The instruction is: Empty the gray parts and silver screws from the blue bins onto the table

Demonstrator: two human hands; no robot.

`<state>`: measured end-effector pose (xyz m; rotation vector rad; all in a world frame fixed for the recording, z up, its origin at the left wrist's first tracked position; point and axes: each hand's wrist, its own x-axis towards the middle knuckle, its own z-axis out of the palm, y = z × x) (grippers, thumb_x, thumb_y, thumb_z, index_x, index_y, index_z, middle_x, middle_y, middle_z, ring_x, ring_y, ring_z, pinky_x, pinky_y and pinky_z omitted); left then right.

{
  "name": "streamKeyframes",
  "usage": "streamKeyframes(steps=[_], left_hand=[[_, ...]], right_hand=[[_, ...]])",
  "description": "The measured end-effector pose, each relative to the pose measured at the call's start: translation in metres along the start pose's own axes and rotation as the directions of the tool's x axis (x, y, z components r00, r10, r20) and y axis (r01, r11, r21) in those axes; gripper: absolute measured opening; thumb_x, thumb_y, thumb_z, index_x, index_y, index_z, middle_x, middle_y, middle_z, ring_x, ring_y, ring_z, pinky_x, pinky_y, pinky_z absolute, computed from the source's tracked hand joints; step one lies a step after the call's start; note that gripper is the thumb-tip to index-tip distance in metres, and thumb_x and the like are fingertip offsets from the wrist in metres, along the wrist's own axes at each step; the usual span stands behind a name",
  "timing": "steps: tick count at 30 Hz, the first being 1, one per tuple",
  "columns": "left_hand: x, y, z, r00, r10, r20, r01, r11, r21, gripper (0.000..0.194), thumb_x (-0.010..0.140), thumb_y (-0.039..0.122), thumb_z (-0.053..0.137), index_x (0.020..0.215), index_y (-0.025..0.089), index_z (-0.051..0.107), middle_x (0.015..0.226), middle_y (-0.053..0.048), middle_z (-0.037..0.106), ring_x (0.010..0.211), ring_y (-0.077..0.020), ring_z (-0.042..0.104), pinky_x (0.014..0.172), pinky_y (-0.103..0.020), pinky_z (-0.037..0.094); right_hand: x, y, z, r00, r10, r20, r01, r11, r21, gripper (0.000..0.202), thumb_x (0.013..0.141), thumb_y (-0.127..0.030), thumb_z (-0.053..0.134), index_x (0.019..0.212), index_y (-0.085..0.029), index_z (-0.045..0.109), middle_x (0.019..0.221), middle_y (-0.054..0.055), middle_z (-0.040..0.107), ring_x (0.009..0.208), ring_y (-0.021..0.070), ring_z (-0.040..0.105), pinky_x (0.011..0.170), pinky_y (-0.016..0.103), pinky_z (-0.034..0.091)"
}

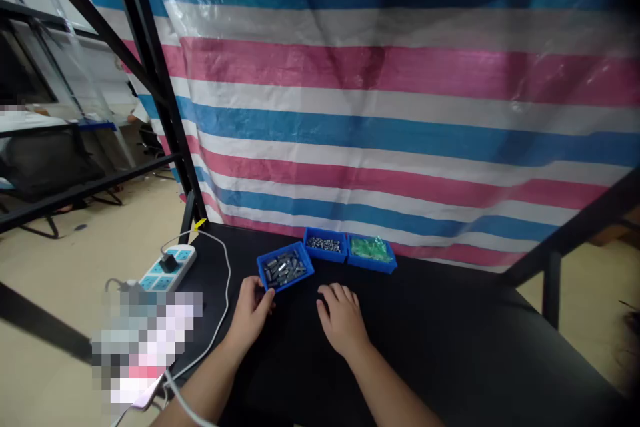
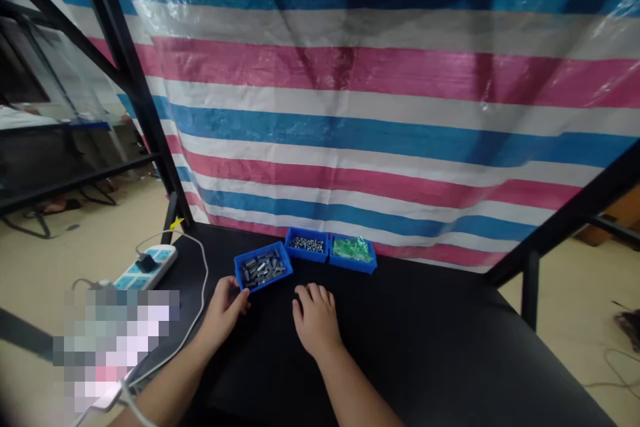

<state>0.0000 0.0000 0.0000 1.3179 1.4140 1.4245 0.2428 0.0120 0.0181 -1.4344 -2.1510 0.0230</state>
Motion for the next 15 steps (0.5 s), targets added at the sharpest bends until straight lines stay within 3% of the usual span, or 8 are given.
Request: streamKeyframes(steps=[4,9,12,15], left_hand=[[-0.001,0.006,0.001,0.985,0.169,0.044,-0.175,0.961,0.216,0.027,0.087,0.045,0.063,0.095,0.021,0.053,0.105,-0.006,0.052,0.073,-0.0148,0.061,0.065,-0.033,0.059],[-0.002,0.006,0.001,0.971,0.192,0.145,-0.219,0.954,0.203,0.024,0.087,0.041,0.065,0.094,0.02,0.057,0.127,-0.014,0.05,0.105,-0.0233,0.064,0.081,-0.037,0.06],[-0.003,0.006,0.001,0.959,0.22,0.179,-0.256,0.942,0.216,0.023,0.087,0.041,0.066,0.092,0.021,0.057,0.134,-0.015,0.052,0.134,-0.0301,0.049,0.098,-0.042,0.054],[-0.004,0.007,0.0,0.948,0.235,0.214,-0.286,0.924,0.254,0.021,0.086,0.039,0.066,0.091,0.022,0.055,0.132,-0.014,0.058,0.141,-0.0304,0.042,0.109,-0.046,0.045]], right_hand=[[-0.013,0.001,-0.004,1.0,0.008,0.03,-0.008,1.0,0.01,0.02,0.094,-0.022,0.053,0.111,-0.027,0.063,0.11,0.007,0.062,0.106,0.0257,0.054,0.093,0.041,0.039],[-0.014,-0.002,-0.009,0.997,-0.006,0.077,0.002,0.998,0.055,0.016,0.09,-0.016,0.055,0.103,-0.025,0.062,0.103,0.005,0.062,0.098,0.0235,0.055,0.088,0.038,0.041],[-0.011,-0.003,-0.011,0.996,-0.031,0.08,0.024,0.997,0.077,0.014,0.089,-0.014,0.056,0.096,-0.025,0.062,0.099,0.004,0.062,0.095,0.022,0.056,0.086,0.037,0.042],[-0.01,-0.003,-0.012,0.997,-0.047,0.067,0.038,0.992,0.119,0.014,0.088,-0.012,0.055,0.094,-0.024,0.061,0.098,0.004,0.062,0.094,0.0214,0.056,0.086,0.035,0.044]])
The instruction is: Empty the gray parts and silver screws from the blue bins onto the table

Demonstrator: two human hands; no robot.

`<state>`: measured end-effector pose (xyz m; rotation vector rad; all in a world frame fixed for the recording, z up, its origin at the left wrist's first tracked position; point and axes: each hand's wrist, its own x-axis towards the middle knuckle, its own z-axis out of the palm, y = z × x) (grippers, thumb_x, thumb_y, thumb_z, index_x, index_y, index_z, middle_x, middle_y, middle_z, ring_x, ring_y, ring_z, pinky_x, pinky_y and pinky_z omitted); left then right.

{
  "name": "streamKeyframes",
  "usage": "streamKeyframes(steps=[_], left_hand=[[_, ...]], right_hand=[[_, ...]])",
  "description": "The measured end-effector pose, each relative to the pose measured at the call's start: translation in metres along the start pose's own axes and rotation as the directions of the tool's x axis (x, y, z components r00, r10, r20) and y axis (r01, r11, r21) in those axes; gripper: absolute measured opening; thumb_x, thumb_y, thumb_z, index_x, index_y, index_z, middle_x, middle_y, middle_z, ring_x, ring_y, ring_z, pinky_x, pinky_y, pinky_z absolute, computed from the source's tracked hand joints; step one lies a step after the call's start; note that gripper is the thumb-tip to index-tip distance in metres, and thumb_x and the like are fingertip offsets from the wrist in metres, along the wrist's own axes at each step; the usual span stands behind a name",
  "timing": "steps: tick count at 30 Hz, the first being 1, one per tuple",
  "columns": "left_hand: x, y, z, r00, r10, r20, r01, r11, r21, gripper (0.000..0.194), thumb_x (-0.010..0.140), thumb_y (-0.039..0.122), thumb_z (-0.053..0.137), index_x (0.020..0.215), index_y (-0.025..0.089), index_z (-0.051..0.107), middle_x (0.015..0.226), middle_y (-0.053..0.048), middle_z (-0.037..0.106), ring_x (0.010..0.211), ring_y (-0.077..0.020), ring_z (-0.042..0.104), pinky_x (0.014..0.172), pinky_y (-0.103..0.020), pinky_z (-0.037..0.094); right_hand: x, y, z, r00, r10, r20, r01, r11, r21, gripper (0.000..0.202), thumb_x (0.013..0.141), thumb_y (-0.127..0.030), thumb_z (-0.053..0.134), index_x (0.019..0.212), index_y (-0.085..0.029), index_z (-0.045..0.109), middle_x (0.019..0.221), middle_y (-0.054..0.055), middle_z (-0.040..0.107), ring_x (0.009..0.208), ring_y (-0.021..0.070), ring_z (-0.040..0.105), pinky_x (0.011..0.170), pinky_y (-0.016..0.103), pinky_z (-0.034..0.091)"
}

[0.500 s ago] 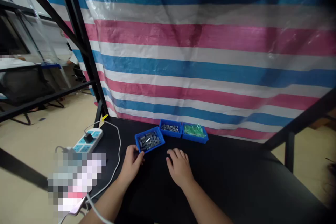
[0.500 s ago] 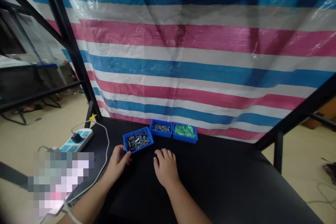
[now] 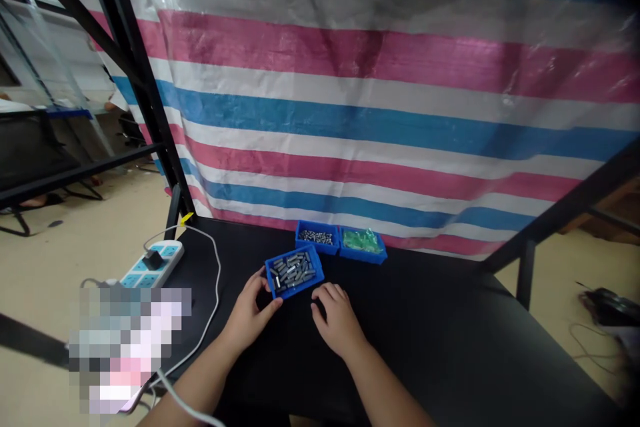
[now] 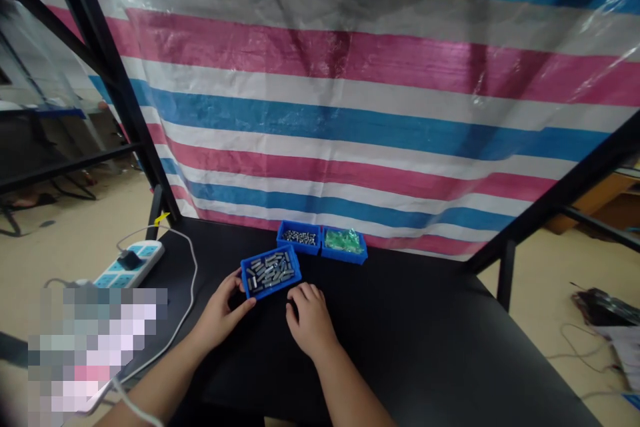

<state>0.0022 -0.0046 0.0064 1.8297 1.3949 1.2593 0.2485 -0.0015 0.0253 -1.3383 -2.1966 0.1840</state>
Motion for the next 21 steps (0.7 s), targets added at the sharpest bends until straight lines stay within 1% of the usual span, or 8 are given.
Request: streamKeyframes(steps=[2,5,8,11,14,17,21], left_hand=[[-0.001,0.001,-0.001,1.0,0.0,0.025,0.0,1.0,0.016,0.021,0.087,0.038,0.065,0.093,0.022,0.054,0.134,-0.014,0.058,0.139,-0.03,0.046,0.11,-0.046,0.044],[-0.002,0.0,0.0,0.998,-0.025,0.064,0.025,1.0,0.012,0.021,0.089,0.037,0.062,0.1,0.022,0.053,0.134,-0.014,0.057,0.128,-0.028,0.055,0.104,-0.044,0.048],[-0.003,-0.002,0.001,0.997,-0.031,0.072,0.03,1.0,0.006,0.021,0.089,0.036,0.061,0.103,0.022,0.051,0.131,-0.013,0.058,0.116,-0.0259,0.061,0.098,-0.041,0.051],[-0.003,-0.001,0.001,0.997,0.011,0.072,-0.013,1.0,0.027,0.019,0.089,0.034,0.061,0.098,0.022,0.049,0.131,-0.013,0.055,0.117,-0.0258,0.058,0.1,-0.042,0.049],[-0.002,0.003,0.0,0.995,0.045,0.088,-0.051,0.996,0.068,0.019,0.089,0.034,0.062,0.093,0.022,0.048,0.129,-0.013,0.053,0.124,-0.0272,0.053,0.104,-0.044,0.046],[-0.001,0.007,0.0,0.995,0.044,0.091,-0.053,0.993,0.102,0.02,0.088,0.034,0.063,0.093,0.022,0.049,0.126,-0.012,0.053,0.122,-0.0272,0.054,0.102,-0.043,0.048],[-0.001,0.008,0.002,0.996,0.021,0.083,-0.034,0.988,0.151,0.021,0.085,0.033,0.066,0.093,0.022,0.05,0.125,-0.012,0.051,0.121,-0.0276,0.055,0.103,-0.044,0.049]], right_hand=[[0.0,-0.001,0.0,1.0,-0.009,-0.024,0.009,1.0,0.028,0.015,0.088,-0.012,0.054,0.097,-0.023,0.061,0.1,0.005,0.062,0.097,0.0225,0.056,0.088,0.036,0.044],[0.0,-0.003,-0.001,0.999,-0.005,-0.042,0.006,0.999,0.033,0.02,0.089,-0.015,0.054,0.106,-0.023,0.06,0.104,0.007,0.061,0.1,0.024,0.055,0.089,0.038,0.044],[0.0,-0.005,0.0,1.0,-0.002,0.018,0.002,1.0,0.0,0.012,0.091,-0.017,0.054,0.097,-0.024,0.062,0.1,0.005,0.061,0.095,0.0231,0.054,0.087,0.037,0.045],[0.0,-0.006,0.001,0.999,-0.002,0.042,0.002,1.0,0.003,0.011,0.092,-0.017,0.052,0.093,-0.024,0.06,0.097,0.005,0.06,0.093,0.0222,0.054,0.088,0.037,0.045],[-0.001,-0.006,0.001,0.999,-0.006,0.035,0.005,0.999,0.037,0.015,0.089,-0.015,0.054,0.101,-0.023,0.06,0.101,0.006,0.06,0.095,0.0231,0.055,0.09,0.038,0.046],[-0.001,-0.007,0.0,0.999,-0.024,0.041,0.022,0.999,0.046,0.025,0.088,-0.014,0.055,0.11,-0.024,0.061,0.107,0.006,0.06,0.1,0.0234,0.055,0.091,0.038,0.047],[-0.001,-0.009,0.0,0.999,-0.036,0.038,0.036,0.999,-0.004,0.026,0.087,-0.013,0.056,0.108,-0.026,0.064,0.109,0.006,0.06,0.101,0.0232,0.056,0.091,0.038,0.048]])
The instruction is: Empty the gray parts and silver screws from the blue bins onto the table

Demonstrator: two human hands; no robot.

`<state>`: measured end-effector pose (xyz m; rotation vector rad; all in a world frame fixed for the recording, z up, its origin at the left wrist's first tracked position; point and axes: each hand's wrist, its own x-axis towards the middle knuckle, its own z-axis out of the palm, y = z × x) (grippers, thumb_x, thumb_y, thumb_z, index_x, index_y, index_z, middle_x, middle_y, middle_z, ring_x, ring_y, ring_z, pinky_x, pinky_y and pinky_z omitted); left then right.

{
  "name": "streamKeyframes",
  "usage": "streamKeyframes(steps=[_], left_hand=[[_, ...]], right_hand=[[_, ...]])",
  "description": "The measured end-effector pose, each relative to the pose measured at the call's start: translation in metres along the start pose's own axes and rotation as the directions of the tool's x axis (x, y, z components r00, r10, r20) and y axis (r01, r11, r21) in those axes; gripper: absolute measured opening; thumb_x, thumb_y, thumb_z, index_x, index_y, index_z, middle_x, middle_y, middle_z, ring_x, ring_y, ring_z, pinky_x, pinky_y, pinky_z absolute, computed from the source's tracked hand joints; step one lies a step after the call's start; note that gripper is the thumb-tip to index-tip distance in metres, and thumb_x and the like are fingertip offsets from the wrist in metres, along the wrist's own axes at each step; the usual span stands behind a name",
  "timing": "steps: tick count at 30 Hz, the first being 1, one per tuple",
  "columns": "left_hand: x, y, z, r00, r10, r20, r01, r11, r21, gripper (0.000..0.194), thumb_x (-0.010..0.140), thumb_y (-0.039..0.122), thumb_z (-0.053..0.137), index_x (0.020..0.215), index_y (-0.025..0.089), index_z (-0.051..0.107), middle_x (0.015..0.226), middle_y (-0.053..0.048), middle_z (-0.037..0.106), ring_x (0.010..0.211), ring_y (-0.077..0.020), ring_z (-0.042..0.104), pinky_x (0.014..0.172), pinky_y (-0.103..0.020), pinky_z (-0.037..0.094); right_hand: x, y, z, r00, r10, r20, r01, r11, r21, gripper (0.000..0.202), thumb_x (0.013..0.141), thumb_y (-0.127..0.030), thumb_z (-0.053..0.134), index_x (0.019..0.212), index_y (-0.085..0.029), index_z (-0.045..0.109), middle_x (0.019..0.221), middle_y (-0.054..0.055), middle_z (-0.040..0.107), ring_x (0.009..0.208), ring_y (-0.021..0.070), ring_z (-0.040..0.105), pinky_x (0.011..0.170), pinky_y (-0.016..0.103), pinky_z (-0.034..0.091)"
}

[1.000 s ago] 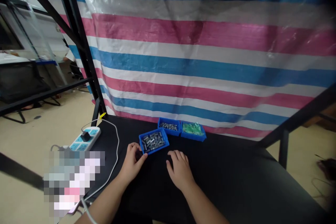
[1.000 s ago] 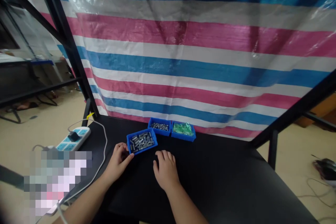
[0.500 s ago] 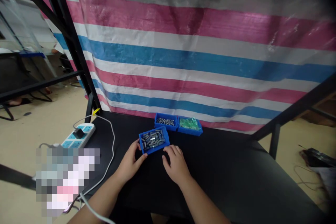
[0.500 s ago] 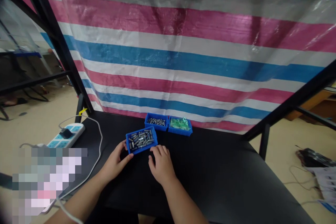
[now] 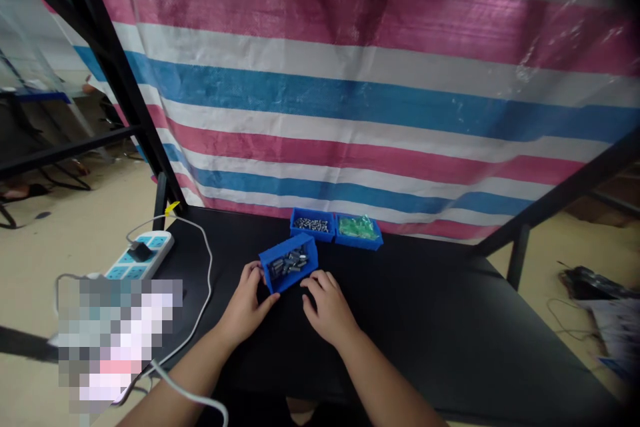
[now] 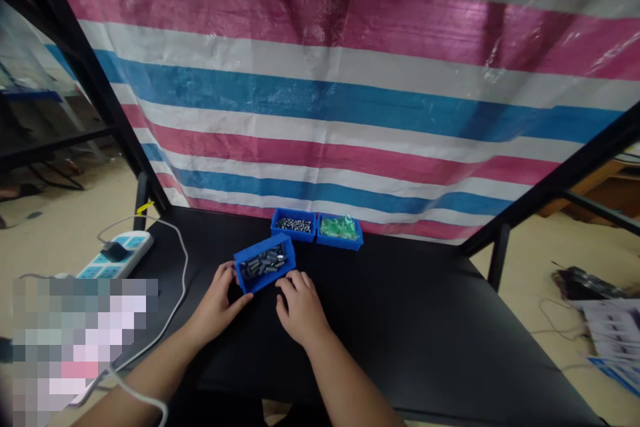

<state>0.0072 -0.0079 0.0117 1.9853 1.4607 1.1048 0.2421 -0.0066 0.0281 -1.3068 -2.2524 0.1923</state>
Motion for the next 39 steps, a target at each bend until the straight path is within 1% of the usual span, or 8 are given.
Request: streamKeyframes(steps=[4,8,13,18,22,26,32,39], left_hand=[[0.0,-0.002,0.003,1.0,-0.002,0.016,0.002,0.999,0.036,0.021,0.085,0.031,0.065,0.093,0.022,0.048,0.13,-0.013,0.047,0.126,-0.0284,0.051,0.105,-0.044,0.048],[0.001,-0.002,0.005,0.999,0.012,0.03,-0.014,0.998,0.065,0.022,0.085,0.025,0.062,0.103,0.023,0.05,0.133,-0.012,0.045,0.126,-0.0273,0.052,0.104,-0.043,0.049],[0.002,0.001,0.006,0.999,0.02,0.028,-0.022,0.997,0.069,0.022,0.085,0.024,0.061,0.104,0.023,0.049,0.129,-0.012,0.049,0.123,-0.0276,0.054,0.105,-0.044,0.047],[-0.001,-0.003,0.009,0.999,-0.051,-0.004,0.051,0.998,-0.021,0.056,0.083,0.035,0.07,0.127,0.022,0.038,0.121,-0.011,0.058,0.114,-0.0268,0.062,0.099,-0.043,0.05],[-0.001,-0.004,0.01,0.998,-0.068,0.009,0.068,0.996,-0.065,0.077,0.081,0.035,0.072,0.143,0.022,0.029,0.134,-0.015,0.055,0.124,-0.0286,0.058,0.107,-0.045,0.047],[0.002,0.002,0.005,0.999,0.032,0.02,-0.032,0.999,-0.025,0.068,0.082,0.031,0.072,0.141,0.024,0.04,0.134,-0.013,0.055,0.127,-0.0308,0.055,0.109,-0.049,0.044],[0.003,0.011,0.003,0.987,0.147,0.069,-0.142,0.988,-0.063,0.058,0.086,0.023,0.069,0.138,0.027,0.044,0.13,-0.011,0.055,0.124,-0.0271,0.054,0.107,-0.048,0.045],[0.004,0.013,0.007,0.978,0.204,0.05,-0.201,0.978,-0.058,0.05,0.086,0.025,0.07,0.131,0.026,0.05,0.129,-0.011,0.057,0.122,-0.0266,0.056,0.106,-0.045,0.047]], right_hand=[[0.0,0.0,0.003,1.0,0.003,0.016,-0.003,1.0,0.004,0.027,0.086,-0.014,0.056,0.11,-0.024,0.061,0.111,0.007,0.06,0.102,0.0241,0.055,0.092,0.039,0.047],[0.0,0.0,0.008,1.0,0.028,0.007,-0.029,0.999,0.027,0.028,0.085,-0.018,0.058,0.114,-0.022,0.058,0.113,0.009,0.059,0.105,0.0255,0.053,0.096,0.041,0.045],[0.001,-0.004,0.013,0.999,0.024,-0.037,-0.023,0.999,0.034,0.043,0.081,-0.028,0.066,0.122,-0.019,0.055,0.122,0.013,0.056,0.116,0.0309,0.049,0.102,0.047,0.042],[0.002,-0.01,0.014,0.999,0.023,-0.041,-0.022,0.999,0.026,0.056,0.079,-0.033,0.069,0.13,-0.018,0.052,0.134,0.015,0.051,0.127,0.0334,0.044,0.111,0.052,0.036],[0.002,-0.008,0.016,0.999,0.011,-0.032,-0.011,1.0,-0.011,0.069,0.077,-0.04,0.071,0.138,-0.017,0.047,0.146,0.017,0.043,0.138,0.0357,0.036,0.117,0.056,0.029],[0.003,-0.004,0.021,0.999,-0.013,-0.034,0.011,0.999,-0.049,0.082,0.077,-0.049,0.07,0.145,-0.015,0.039,0.151,0.019,0.038,0.145,0.0376,0.028,0.119,0.062,0.023],[0.003,-0.002,0.023,1.0,0.006,0.003,-0.006,0.997,-0.082,0.088,0.074,-0.054,0.071,0.146,-0.012,0.042,0.147,0.022,0.043,0.144,0.0395,0.03,0.121,0.064,0.016],[0.002,-0.003,0.024,0.998,0.038,0.051,-0.032,0.992,-0.119,0.074,0.078,-0.065,0.065,0.14,-0.027,0.053,0.143,0.014,0.052,0.139,0.0394,0.036,0.12,0.064,0.008]])
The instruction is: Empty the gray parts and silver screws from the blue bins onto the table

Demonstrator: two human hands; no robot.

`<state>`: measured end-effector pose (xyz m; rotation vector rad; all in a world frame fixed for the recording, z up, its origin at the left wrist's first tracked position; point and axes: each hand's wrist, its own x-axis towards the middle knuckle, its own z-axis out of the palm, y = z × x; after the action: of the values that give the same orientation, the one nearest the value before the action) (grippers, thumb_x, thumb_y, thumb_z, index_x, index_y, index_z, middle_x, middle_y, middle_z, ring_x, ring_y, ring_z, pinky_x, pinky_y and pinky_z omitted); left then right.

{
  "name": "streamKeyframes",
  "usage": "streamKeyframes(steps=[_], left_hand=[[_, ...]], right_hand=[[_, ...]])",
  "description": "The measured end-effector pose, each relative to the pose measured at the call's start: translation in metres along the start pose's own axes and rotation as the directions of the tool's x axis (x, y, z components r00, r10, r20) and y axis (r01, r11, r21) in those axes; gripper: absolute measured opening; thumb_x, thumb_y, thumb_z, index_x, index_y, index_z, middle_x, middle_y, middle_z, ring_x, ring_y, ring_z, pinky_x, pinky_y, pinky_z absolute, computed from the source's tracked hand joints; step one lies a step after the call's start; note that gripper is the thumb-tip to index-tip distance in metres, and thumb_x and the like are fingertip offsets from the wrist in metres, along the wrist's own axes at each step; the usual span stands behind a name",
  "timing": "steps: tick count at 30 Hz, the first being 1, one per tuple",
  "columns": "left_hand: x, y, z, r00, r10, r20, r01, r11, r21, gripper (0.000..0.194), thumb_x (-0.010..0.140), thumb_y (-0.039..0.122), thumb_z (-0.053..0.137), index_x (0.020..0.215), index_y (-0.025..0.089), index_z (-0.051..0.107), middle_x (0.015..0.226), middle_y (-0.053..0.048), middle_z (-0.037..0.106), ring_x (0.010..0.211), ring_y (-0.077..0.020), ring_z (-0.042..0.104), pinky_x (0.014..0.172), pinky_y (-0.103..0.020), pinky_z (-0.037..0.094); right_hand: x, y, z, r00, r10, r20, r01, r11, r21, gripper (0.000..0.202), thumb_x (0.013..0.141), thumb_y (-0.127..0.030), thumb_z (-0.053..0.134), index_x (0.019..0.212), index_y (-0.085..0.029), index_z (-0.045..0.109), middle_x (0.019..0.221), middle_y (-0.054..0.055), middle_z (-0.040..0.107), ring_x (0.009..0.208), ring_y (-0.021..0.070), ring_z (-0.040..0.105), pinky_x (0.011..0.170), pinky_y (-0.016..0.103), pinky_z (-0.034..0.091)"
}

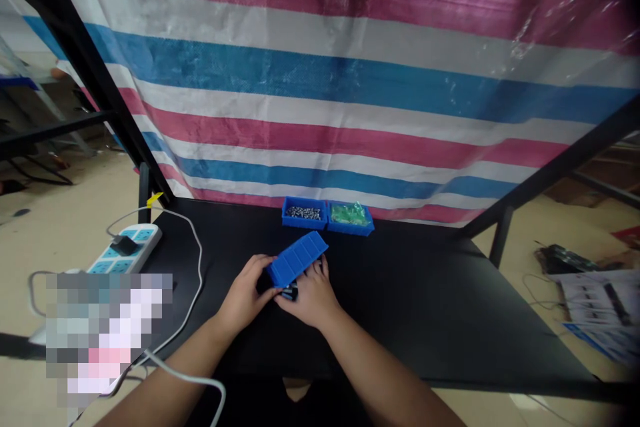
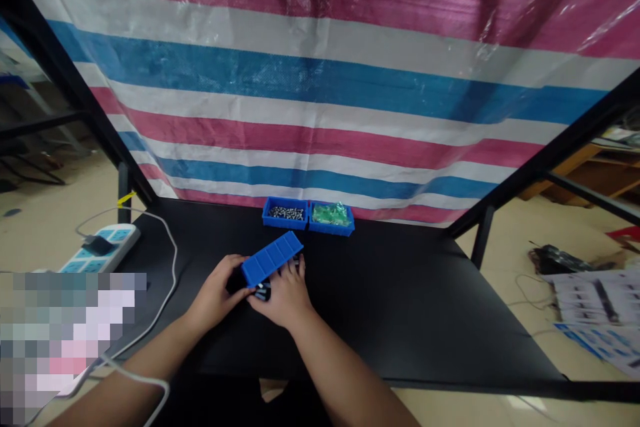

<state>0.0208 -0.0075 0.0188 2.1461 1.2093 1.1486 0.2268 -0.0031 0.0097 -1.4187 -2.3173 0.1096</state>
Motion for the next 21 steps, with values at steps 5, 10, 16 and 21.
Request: streamKeyframes(steps=[5,10,16,21], left_hand=[[0.0,-0.003,0.0,0.998,-0.057,-0.035,0.056,0.998,-0.02,0.049,0.085,0.028,0.072,0.129,0.024,0.051,0.122,-0.01,0.06,0.116,-0.0267,0.06,0.101,-0.045,0.05],[-0.002,-0.007,0.002,0.997,-0.064,-0.05,0.064,0.998,-0.002,0.048,0.085,0.027,0.07,0.129,0.025,0.051,0.125,-0.011,0.058,0.12,-0.0279,0.058,0.104,-0.048,0.048],[-0.003,-0.015,0.006,0.968,-0.234,-0.095,0.214,0.959,-0.188,0.057,0.08,0.033,0.076,0.129,0.022,0.05,0.121,-0.011,0.064,0.115,-0.0281,0.064,0.102,-0.049,0.051],[-0.002,-0.021,0.009,0.948,-0.292,-0.124,0.247,0.925,-0.289,0.059,0.078,0.033,0.079,0.127,0.022,0.049,0.121,-0.011,0.065,0.114,-0.0274,0.065,0.102,-0.049,0.051]], right_hand=[[0.001,-0.005,-0.007,0.998,0.047,0.031,-0.046,0.999,-0.015,0.071,0.078,-0.07,0.062,0.135,-0.027,0.058,0.141,0.014,0.054,0.135,0.0393,0.04,0.118,0.062,0.011],[0.002,-0.005,-0.012,0.996,0.063,0.069,-0.063,0.998,-0.003,0.071,0.077,-0.073,0.063,0.134,-0.031,0.059,0.139,0.013,0.054,0.135,0.0375,0.039,0.118,0.06,0.011],[0.003,-0.003,-0.014,0.992,0.051,0.116,-0.053,0.999,0.012,0.074,0.073,-0.076,0.065,0.137,-0.041,0.054,0.155,0.007,0.036,0.144,0.0379,0.026,0.116,0.064,0.008],[0.002,-0.003,-0.015,0.992,0.04,0.123,-0.044,0.999,0.025,0.071,0.076,-0.076,0.062,0.136,-0.039,0.055,0.156,0.007,0.036,0.146,0.0363,0.023,0.116,0.063,0.008]])
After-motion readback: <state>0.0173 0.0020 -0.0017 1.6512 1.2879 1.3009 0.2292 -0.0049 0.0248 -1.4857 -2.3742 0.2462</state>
